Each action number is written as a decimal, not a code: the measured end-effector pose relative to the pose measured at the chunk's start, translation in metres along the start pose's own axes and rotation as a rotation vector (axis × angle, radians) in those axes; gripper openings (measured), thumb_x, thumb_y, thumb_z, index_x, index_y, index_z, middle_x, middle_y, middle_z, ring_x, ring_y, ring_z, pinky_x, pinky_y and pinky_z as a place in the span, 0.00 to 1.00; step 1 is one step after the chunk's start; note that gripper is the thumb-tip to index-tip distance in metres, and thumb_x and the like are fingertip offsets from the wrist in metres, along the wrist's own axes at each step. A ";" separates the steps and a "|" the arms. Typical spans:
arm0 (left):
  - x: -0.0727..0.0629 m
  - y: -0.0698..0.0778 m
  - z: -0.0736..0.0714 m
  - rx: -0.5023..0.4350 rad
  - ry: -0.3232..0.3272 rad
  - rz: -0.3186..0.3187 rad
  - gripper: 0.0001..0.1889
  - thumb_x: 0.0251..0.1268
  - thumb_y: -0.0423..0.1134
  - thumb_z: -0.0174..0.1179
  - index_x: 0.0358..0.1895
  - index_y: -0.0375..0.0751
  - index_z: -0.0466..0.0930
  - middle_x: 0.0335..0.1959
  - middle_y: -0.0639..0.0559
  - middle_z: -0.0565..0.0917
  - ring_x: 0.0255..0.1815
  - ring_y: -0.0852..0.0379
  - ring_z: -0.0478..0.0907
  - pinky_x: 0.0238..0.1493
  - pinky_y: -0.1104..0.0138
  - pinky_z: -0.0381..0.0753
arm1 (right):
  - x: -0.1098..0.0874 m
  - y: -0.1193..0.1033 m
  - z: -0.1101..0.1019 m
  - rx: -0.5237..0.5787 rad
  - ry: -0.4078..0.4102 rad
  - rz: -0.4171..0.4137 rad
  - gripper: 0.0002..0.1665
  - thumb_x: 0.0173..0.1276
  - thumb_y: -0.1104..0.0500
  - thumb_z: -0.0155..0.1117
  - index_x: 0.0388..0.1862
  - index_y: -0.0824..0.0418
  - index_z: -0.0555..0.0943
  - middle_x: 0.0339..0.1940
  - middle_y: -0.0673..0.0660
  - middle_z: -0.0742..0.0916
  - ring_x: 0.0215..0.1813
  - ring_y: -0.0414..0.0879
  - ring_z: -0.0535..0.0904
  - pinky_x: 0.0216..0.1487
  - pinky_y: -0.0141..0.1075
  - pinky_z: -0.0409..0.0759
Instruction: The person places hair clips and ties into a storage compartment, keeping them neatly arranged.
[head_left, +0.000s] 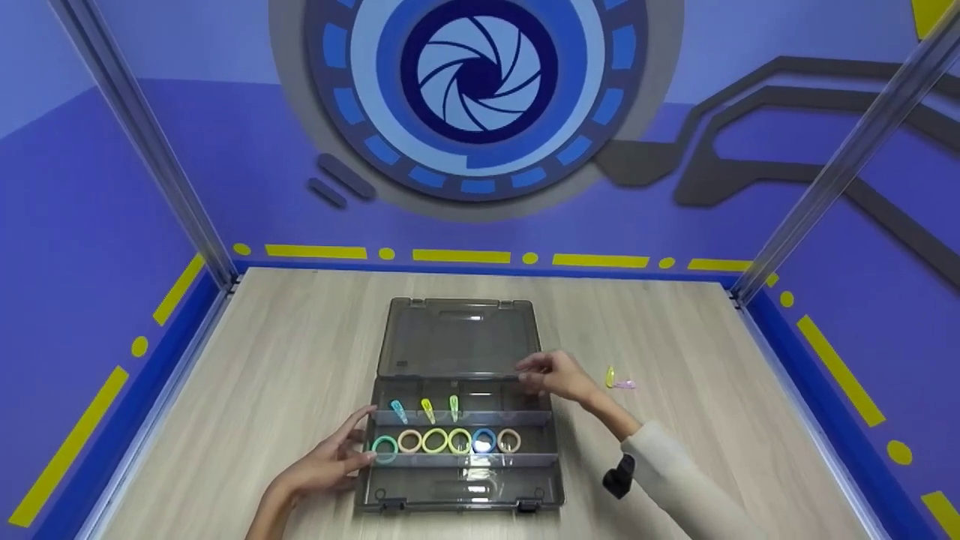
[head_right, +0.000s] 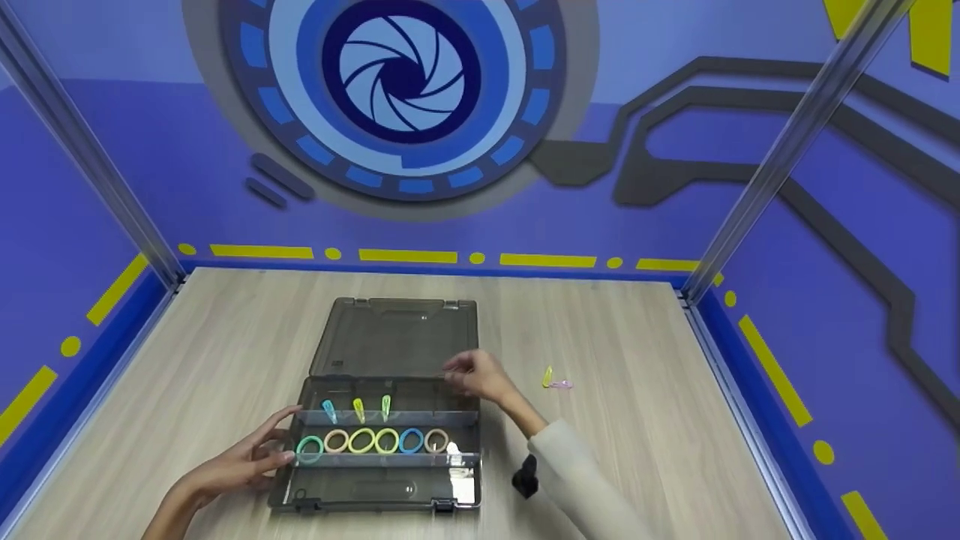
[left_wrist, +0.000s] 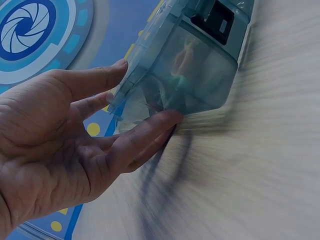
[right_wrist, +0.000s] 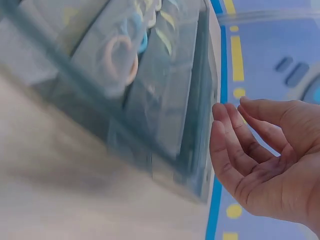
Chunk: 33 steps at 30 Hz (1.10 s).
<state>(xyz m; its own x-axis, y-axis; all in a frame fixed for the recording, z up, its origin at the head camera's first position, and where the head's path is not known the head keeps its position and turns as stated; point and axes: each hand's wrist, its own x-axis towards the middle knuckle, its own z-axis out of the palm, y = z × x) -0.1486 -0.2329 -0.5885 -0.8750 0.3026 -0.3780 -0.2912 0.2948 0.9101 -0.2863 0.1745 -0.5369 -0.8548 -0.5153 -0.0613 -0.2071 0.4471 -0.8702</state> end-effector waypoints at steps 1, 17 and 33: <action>0.000 0.000 0.000 0.002 0.001 0.001 0.46 0.71 0.45 0.64 0.84 0.52 0.44 0.68 0.28 0.62 0.55 0.47 0.75 0.51 0.46 0.86 | -0.002 0.003 -0.005 0.004 0.012 0.016 0.14 0.71 0.66 0.64 0.52 0.75 0.84 0.40 0.72 0.89 0.36 0.54 0.88 0.34 0.35 0.87; -0.002 -0.001 0.000 0.009 0.004 0.027 0.47 0.70 0.48 0.64 0.84 0.50 0.43 0.66 0.28 0.64 0.54 0.48 0.76 0.52 0.49 0.86 | -0.051 0.064 -0.084 -0.035 0.168 0.123 0.16 0.74 0.69 0.60 0.55 0.81 0.80 0.40 0.76 0.88 0.37 0.58 0.90 0.33 0.34 0.87; 0.001 -0.002 0.002 0.013 0.003 0.005 0.47 0.71 0.49 0.64 0.84 0.52 0.43 0.67 0.28 0.64 0.56 0.47 0.76 0.52 0.47 0.86 | -0.075 0.109 -0.100 -0.151 0.336 0.272 0.13 0.69 0.70 0.64 0.48 0.79 0.83 0.33 0.67 0.89 0.29 0.44 0.84 0.26 0.30 0.80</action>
<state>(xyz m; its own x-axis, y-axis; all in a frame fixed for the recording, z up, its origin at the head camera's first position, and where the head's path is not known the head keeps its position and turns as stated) -0.1482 -0.2314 -0.5907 -0.8773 0.3016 -0.3734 -0.2823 0.3049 0.9096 -0.2921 0.3351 -0.5785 -0.9895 -0.1098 -0.0937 0.0003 0.6473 -0.7622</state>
